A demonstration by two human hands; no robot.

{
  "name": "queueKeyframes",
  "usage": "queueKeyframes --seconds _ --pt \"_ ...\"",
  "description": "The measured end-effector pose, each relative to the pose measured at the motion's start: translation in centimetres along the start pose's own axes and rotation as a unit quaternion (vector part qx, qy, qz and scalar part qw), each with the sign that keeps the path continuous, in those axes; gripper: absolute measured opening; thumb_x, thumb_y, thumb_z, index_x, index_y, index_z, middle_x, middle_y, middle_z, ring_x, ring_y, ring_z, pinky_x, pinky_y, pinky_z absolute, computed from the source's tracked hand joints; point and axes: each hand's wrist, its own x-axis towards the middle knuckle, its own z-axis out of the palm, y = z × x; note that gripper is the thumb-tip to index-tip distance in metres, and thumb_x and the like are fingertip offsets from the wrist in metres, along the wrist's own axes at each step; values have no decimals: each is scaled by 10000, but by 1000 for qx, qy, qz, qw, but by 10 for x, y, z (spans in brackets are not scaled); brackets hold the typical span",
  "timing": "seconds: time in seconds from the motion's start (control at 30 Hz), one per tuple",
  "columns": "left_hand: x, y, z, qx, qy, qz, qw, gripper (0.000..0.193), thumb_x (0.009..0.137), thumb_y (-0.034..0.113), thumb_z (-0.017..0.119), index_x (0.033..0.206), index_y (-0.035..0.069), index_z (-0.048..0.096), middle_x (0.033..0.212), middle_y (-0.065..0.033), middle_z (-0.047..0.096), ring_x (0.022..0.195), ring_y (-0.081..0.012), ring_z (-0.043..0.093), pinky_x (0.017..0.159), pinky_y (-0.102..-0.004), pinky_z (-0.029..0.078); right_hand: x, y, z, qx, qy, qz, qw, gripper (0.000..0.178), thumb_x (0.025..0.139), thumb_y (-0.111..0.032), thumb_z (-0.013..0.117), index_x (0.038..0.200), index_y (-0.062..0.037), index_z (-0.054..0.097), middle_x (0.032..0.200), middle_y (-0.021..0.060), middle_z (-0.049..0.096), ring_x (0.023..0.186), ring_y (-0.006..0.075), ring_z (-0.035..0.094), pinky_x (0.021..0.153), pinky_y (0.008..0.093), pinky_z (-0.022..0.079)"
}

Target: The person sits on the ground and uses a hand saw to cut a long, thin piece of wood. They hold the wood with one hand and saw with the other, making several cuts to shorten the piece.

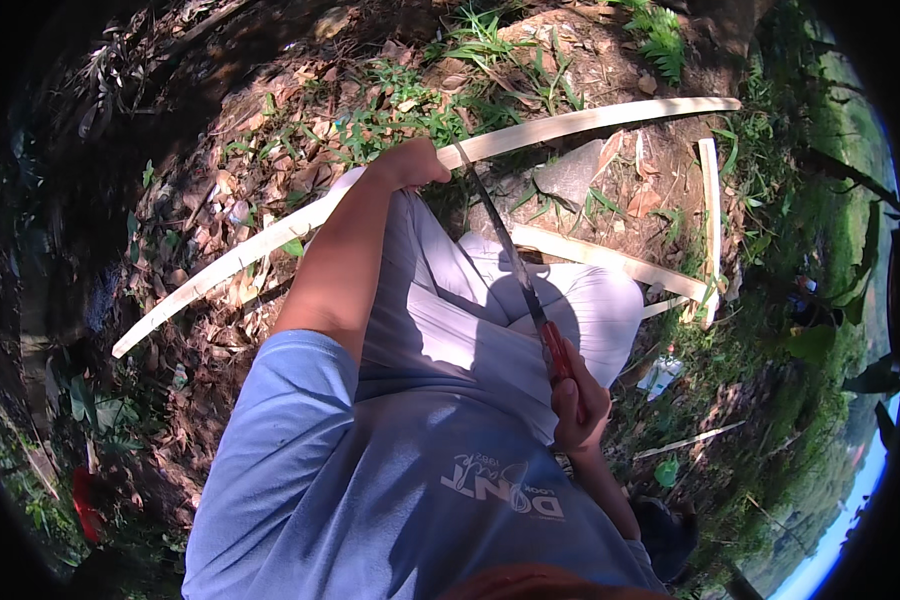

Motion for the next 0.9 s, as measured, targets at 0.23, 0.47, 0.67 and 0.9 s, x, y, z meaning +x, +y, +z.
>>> queueKeyframes --seconds 0.23,0.47,0.67,0.9 --pt "12 -23 14 121 96 75 985 490 823 388 746 831 -102 756 703 -231 725 690 -360 760 745 -451 617 138 35 81 48 13 -7 999 411 1079 -99 574 1473 12 615 1059 148 774 805 99 654 734 268 530" --pt "-8 -5 4 42 45 10 998 464 797 362 760 811 -102 751 692 -228 721 660 -333 752 711 -454 599 208 54 136 83 56 -84 991 377 1083 -144 598 1441 -37 650 1090 241 771 958 173 756 825 321 557" --pt "-4 -5 4 -19 15 -2 1000 447 790 344 780 806 -102 748 683 -226 714 617 -318 737 660 -446 590 62 42 50 16 16 14 1000 436 1095 -154 557 1511 -32 603 926 78 707 735 82 605 674 259 478" --pt "-6 9 3 20 -9 -53 998 485 786 374 772 889 -100 759 877 -295 750 819 -396 770 771 -470 607 22 -7 -3 -18 -11 12 1000 449 1104 -155 515 1528 -26 590 733 -14 607 618 38 496 589 234 405"
